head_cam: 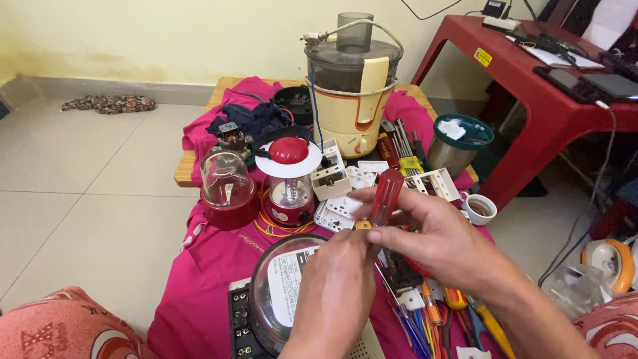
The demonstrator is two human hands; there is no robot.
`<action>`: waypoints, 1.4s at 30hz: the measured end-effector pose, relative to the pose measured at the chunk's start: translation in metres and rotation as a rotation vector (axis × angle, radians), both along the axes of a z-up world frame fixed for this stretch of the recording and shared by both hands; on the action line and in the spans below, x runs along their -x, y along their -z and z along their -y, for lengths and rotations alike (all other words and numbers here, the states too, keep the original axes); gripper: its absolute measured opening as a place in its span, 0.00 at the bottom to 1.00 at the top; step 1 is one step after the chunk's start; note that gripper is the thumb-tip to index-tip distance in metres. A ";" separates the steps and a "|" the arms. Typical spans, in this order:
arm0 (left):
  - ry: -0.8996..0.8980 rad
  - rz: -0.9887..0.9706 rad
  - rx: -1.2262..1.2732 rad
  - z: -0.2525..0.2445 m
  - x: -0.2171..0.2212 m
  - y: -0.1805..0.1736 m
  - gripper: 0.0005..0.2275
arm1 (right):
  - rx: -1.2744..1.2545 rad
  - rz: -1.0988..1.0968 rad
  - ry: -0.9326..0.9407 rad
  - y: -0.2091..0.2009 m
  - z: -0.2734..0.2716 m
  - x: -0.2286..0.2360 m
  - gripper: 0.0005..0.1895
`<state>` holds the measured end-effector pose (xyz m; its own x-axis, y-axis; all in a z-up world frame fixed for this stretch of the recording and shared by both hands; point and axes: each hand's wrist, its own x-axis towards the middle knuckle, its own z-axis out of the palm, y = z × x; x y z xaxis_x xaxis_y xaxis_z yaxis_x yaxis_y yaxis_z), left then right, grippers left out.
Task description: The person uses a red screwdriver to tighten screws on the base of a glass-cased electrical meter. They then pick up a black plastic component and place it onto a white perforated board next to the meter.
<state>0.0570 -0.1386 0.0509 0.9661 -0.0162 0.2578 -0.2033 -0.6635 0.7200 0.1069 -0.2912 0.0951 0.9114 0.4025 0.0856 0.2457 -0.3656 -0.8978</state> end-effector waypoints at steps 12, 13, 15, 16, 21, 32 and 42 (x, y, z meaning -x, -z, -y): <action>0.047 0.009 0.003 0.000 -0.003 0.010 0.09 | 0.120 0.039 0.344 -0.010 -0.024 0.019 0.20; 0.046 0.007 0.003 0.000 -0.002 0.011 0.09 | 0.121 0.037 0.343 -0.015 -0.023 0.017 0.20; 0.028 0.093 0.022 0.000 -0.001 0.012 0.07 | -0.187 -0.136 0.202 -0.024 -0.021 0.011 0.43; 0.028 0.094 0.023 0.000 -0.001 0.012 0.07 | -0.186 -0.134 0.201 -0.022 -0.020 0.005 0.43; 0.043 0.126 0.016 0.005 -0.002 0.016 0.05 | -0.571 -0.056 -0.223 -0.014 -0.023 -0.026 0.25; 0.024 0.104 0.094 -0.002 0.000 0.018 0.05 | -0.434 0.187 0.433 -0.019 -0.081 0.007 0.12; 0.063 0.128 0.128 -0.007 -0.002 0.015 0.08 | -0.439 -0.125 -0.270 -0.010 -0.043 -0.034 0.19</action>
